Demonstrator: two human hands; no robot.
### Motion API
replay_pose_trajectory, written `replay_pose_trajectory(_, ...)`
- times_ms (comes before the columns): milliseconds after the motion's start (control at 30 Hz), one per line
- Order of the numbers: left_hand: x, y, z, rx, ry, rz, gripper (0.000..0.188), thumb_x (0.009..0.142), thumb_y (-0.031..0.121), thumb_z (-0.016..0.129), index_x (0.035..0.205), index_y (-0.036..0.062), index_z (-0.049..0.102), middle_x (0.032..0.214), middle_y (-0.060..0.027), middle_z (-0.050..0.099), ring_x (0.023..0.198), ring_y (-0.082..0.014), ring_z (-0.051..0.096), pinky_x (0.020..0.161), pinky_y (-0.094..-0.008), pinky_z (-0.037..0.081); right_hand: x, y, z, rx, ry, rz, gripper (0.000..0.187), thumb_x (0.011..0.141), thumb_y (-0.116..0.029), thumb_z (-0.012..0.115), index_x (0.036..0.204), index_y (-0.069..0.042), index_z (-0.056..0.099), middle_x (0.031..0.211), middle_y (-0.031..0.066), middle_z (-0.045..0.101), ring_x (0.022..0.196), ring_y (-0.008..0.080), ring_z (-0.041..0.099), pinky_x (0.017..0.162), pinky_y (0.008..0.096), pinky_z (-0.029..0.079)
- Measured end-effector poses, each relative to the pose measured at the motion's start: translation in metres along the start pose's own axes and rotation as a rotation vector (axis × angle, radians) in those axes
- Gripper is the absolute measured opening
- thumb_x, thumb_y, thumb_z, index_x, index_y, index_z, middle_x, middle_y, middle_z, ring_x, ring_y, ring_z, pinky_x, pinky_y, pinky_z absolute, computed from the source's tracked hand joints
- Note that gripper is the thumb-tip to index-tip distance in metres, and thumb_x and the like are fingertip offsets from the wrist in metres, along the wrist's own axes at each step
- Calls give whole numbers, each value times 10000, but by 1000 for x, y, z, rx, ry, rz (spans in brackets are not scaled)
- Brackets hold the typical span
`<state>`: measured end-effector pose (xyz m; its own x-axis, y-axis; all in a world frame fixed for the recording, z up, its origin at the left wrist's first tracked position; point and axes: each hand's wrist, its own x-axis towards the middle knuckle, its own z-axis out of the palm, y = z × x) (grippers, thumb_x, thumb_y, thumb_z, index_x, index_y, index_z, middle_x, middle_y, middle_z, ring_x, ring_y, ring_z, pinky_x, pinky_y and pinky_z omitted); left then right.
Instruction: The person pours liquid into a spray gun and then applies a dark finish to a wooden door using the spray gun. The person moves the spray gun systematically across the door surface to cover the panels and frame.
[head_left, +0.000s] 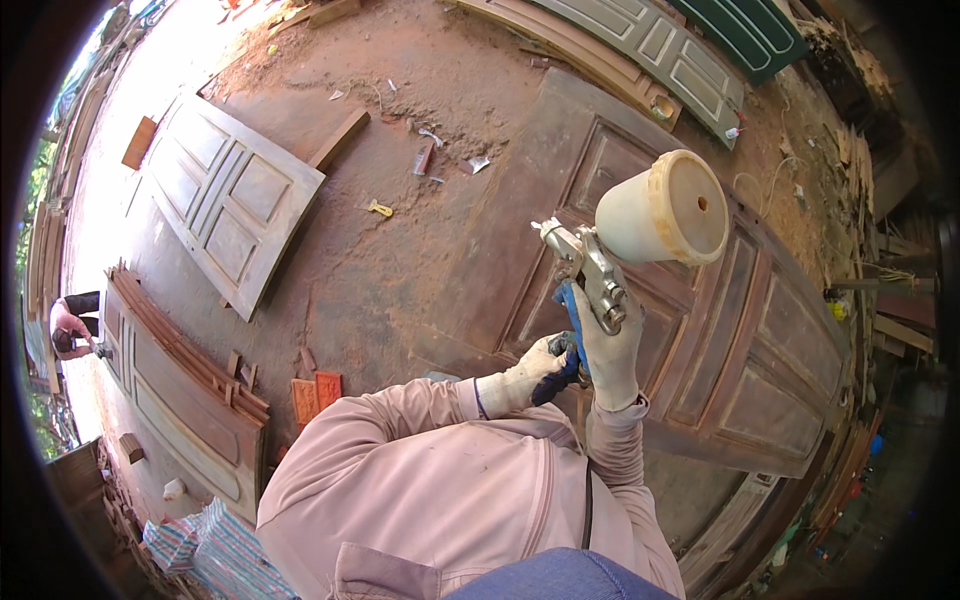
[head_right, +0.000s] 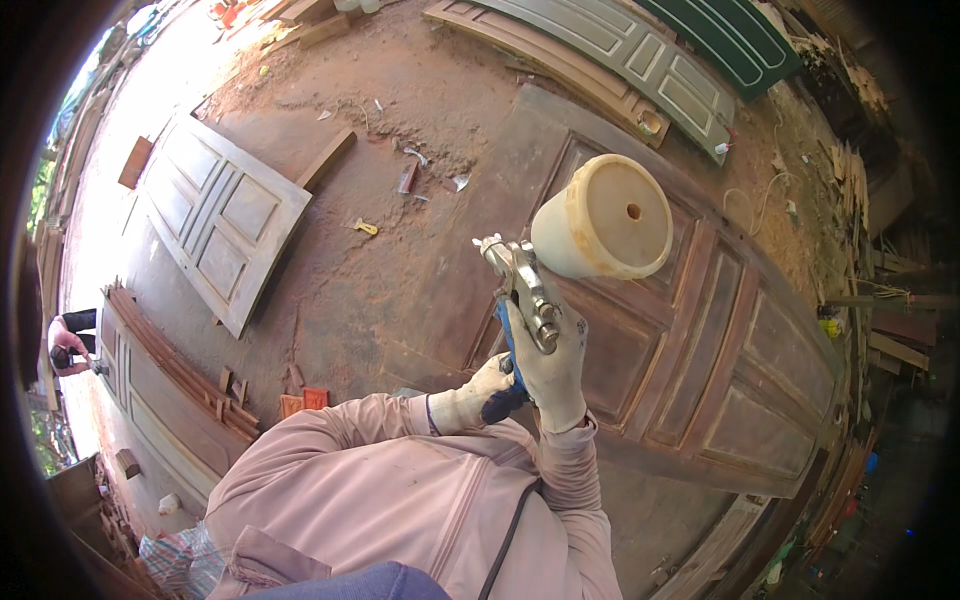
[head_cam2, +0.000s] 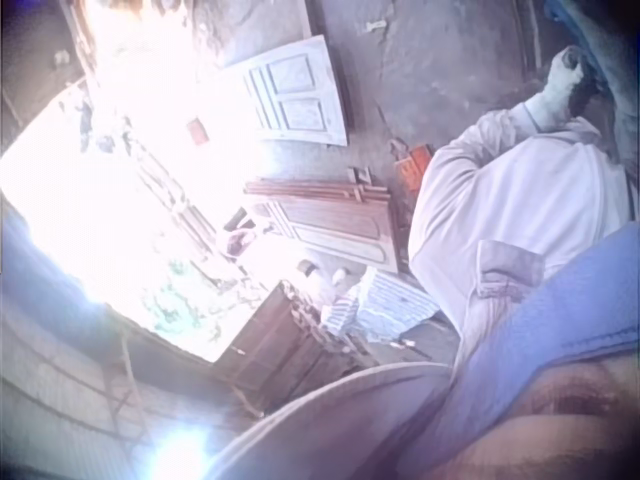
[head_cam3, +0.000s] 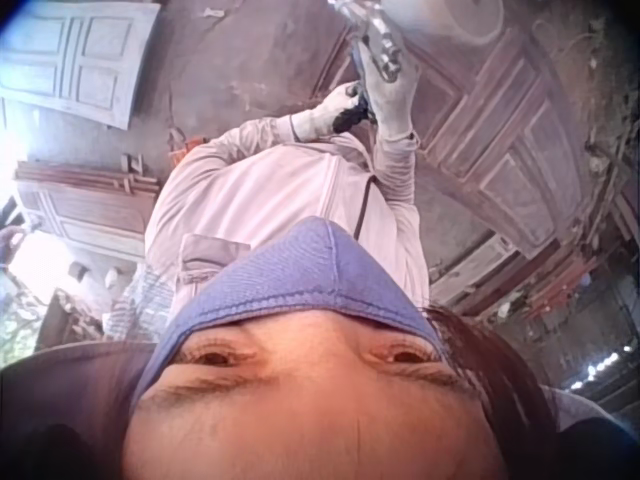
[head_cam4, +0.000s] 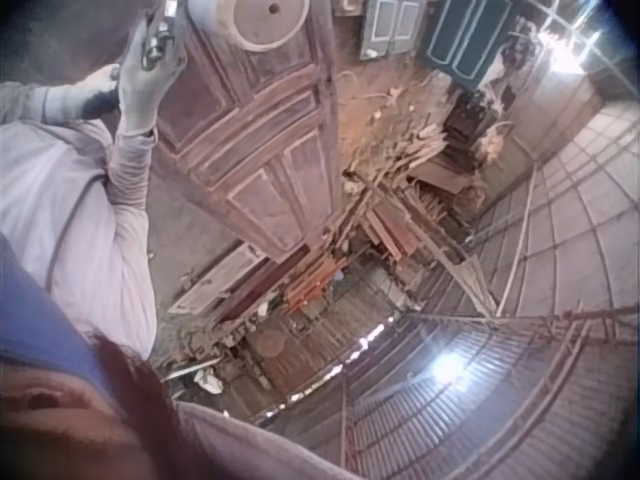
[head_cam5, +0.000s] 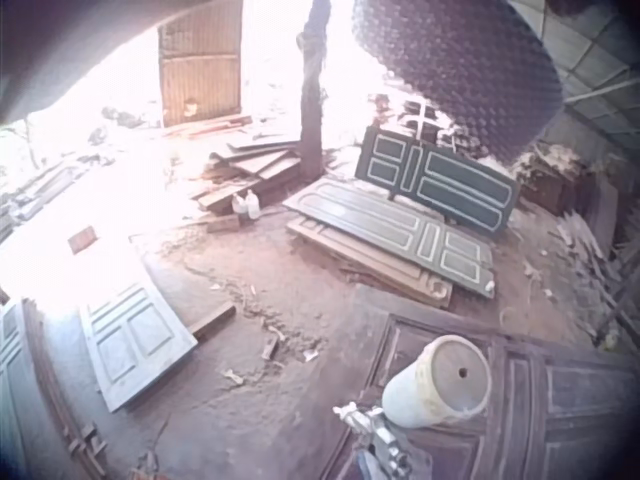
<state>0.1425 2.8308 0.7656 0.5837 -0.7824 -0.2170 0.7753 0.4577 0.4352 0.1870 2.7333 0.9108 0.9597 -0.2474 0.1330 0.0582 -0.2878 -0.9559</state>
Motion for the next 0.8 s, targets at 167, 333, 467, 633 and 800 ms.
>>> replay_pose_trajectory(167,-4,7,14,-45,3,88,459,860,453,751,1089,81,611,872,31,656,720,-57,564,626,-235,482,1,12,2,-9,28,10,244,879,-16,682,1119,27,673,896,108,741,750,155,703,677,303,525)
replay_pose_trajectory(333,-5,-6,3,30,124,60,480,811,466,793,1054,94,610,846,32,646,697,-50,558,598,-216,461,0,20,4,96,22,170,289,905,-9,667,1192,26,657,885,40,718,758,61,609,679,250,505)
replay_pose_trajectory(467,-4,-3,2,35,116,35,482,808,476,795,1045,100,608,825,40,636,678,-44,546,578,-207,446,6,16,2,77,4,133,431,906,2,661,1330,21,579,952,65,725,785,64,623,713,247,518)
replay_pose_trajectory(633,-4,5,-1,137,151,-32,487,825,473,781,1071,90,607,885,19,668,729,-54,589,623,-220,480,11,15,4,109,-17,94,472,905,10,653,1365,22,549,985,96,732,798,73,638,729,250,522)
replay_pose_trajectory(800,1,14,7,-69,1,-24,513,866,448,744,1163,55,601,999,-19,688,879,-102,643,793,-276,531,13,25,0,27,-14,72,464,897,12,654,1351,24,557,1001,110,736,823,89,669,735,264,525)
